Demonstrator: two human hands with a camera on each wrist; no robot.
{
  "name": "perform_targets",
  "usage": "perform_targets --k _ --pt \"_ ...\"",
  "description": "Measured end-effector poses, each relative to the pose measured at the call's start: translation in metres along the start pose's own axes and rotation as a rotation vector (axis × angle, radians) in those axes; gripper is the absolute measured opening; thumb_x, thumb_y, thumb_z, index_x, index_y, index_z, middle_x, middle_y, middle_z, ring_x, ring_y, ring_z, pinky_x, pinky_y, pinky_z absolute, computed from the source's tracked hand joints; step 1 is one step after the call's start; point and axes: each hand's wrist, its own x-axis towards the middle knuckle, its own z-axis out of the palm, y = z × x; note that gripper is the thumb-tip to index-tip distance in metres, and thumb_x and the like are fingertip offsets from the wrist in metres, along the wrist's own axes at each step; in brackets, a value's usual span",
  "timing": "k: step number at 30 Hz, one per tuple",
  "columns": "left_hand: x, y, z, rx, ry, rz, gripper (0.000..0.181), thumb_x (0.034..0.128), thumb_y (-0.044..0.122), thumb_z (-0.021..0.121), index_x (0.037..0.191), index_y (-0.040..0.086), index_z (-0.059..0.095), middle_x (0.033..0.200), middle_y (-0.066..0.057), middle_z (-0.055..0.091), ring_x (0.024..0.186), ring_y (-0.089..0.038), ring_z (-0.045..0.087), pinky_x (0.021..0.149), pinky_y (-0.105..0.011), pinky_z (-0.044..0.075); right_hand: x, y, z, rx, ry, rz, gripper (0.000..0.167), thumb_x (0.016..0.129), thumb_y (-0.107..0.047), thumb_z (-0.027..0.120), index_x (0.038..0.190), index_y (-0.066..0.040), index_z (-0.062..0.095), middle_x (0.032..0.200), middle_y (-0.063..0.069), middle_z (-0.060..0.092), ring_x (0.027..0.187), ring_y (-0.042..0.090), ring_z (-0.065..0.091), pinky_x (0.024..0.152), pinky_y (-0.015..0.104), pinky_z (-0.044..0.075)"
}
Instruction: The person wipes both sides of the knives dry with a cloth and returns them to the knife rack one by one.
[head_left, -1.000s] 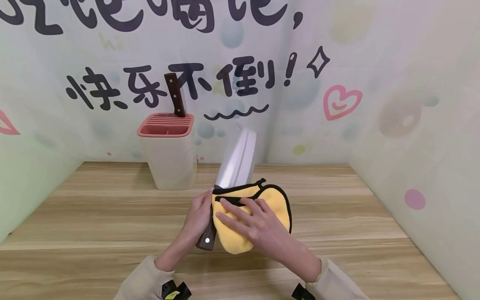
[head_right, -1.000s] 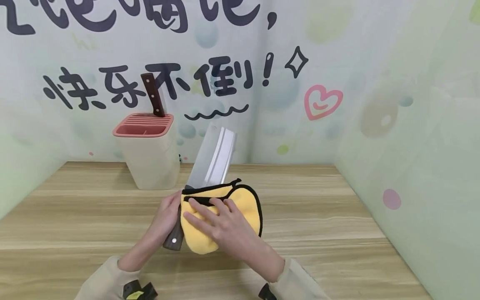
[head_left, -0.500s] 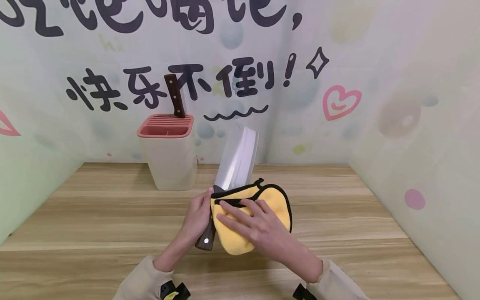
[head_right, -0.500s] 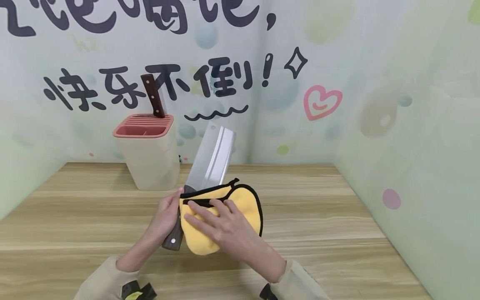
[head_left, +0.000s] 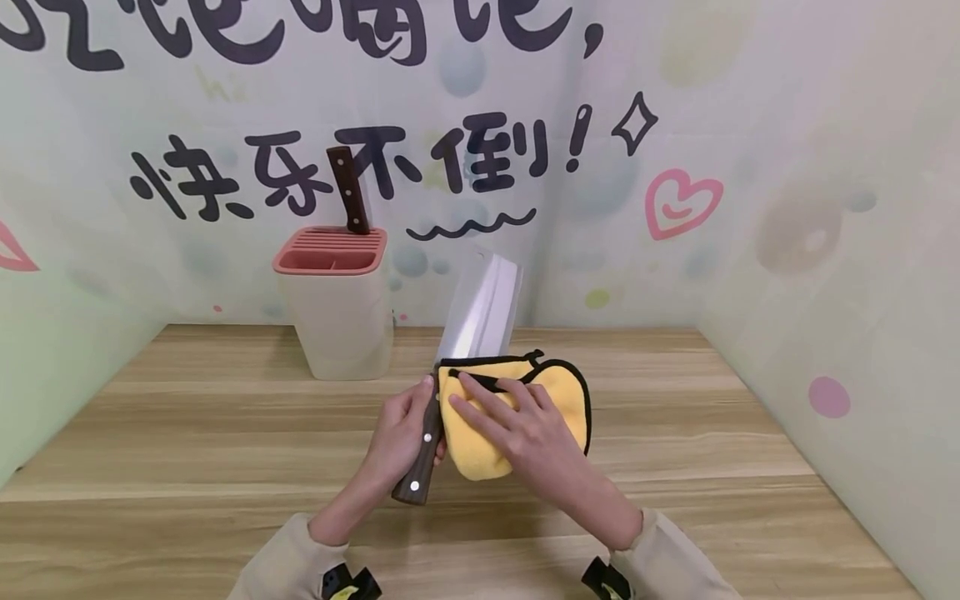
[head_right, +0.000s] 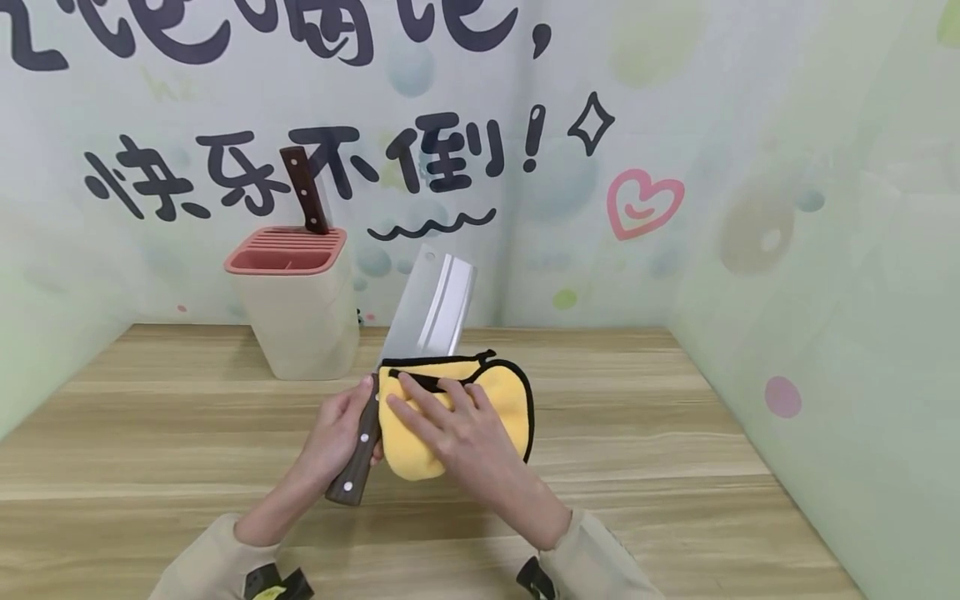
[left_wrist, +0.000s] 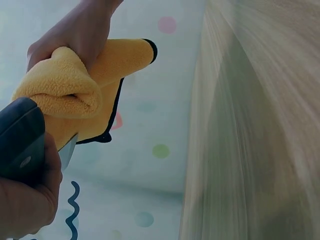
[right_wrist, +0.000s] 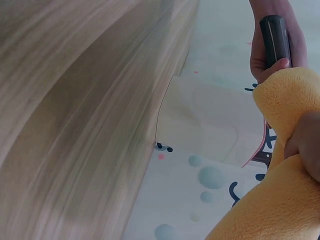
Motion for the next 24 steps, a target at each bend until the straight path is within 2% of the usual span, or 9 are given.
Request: perform_targets --k 8,14,20,24 --pt "0.0011 -0.0009 0.0022 -0.032 -0.021 0.017 0.046 0.0961 0.036 0.035 0.082 -0.006 0.050 0.052 -0.011 0.049 0.038 -0.015 0.046 0.035 -0.025 0.043 0.0005 0.0015 0.0005 -0.014 -0.004 0.074 0.072 0.059 0.002 0.074 0.125 -0.015 0.051 0.130 0.002 0.048 0.095 0.026 0.050 0.067 0.034 0.041" --pt "0.0013 -0.0017 0.0016 -0.006 -0.030 -0.012 0.052 0.0951 0.040 0.035 0.079 -0.006 0.050 0.054 -0.011 0.049 0.038 -0.015 0.046 0.036 -0.026 0.043 0.0017 0.0008 0.0005 -0.017 0.000 0.077 0.069 0.060 0.003 0.073 0.124 -0.014 0.052 0.129 0.003 0.050 0.095 0.027 0.050 0.068 0.034 0.041" --pt "0.0025 -0.0010 0.0003 0.028 -0.062 -0.052 0.053 0.0953 0.044 0.030 0.090 -0.004 0.051 0.056 -0.009 0.049 0.040 -0.014 0.046 0.038 -0.024 0.044 0.0039 -0.0006 0.0014 -0.019 0.002 0.063 0.067 0.061 0.003 0.073 0.123 -0.014 0.053 0.127 0.002 0.051 0.096 0.027 0.050 0.068 0.034 0.041" --pt "0.0028 -0.0004 0.0000 0.017 -0.067 -0.074 0.052 0.0962 0.042 0.028 0.097 -0.004 0.051 0.056 -0.007 0.049 0.041 -0.014 0.046 0.039 -0.023 0.044 0.0049 -0.0015 0.0025 -0.018 0.002 0.052 0.065 0.064 0.003 0.071 0.123 -0.015 0.053 0.128 0.002 0.050 0.096 0.026 0.050 0.067 0.034 0.041"
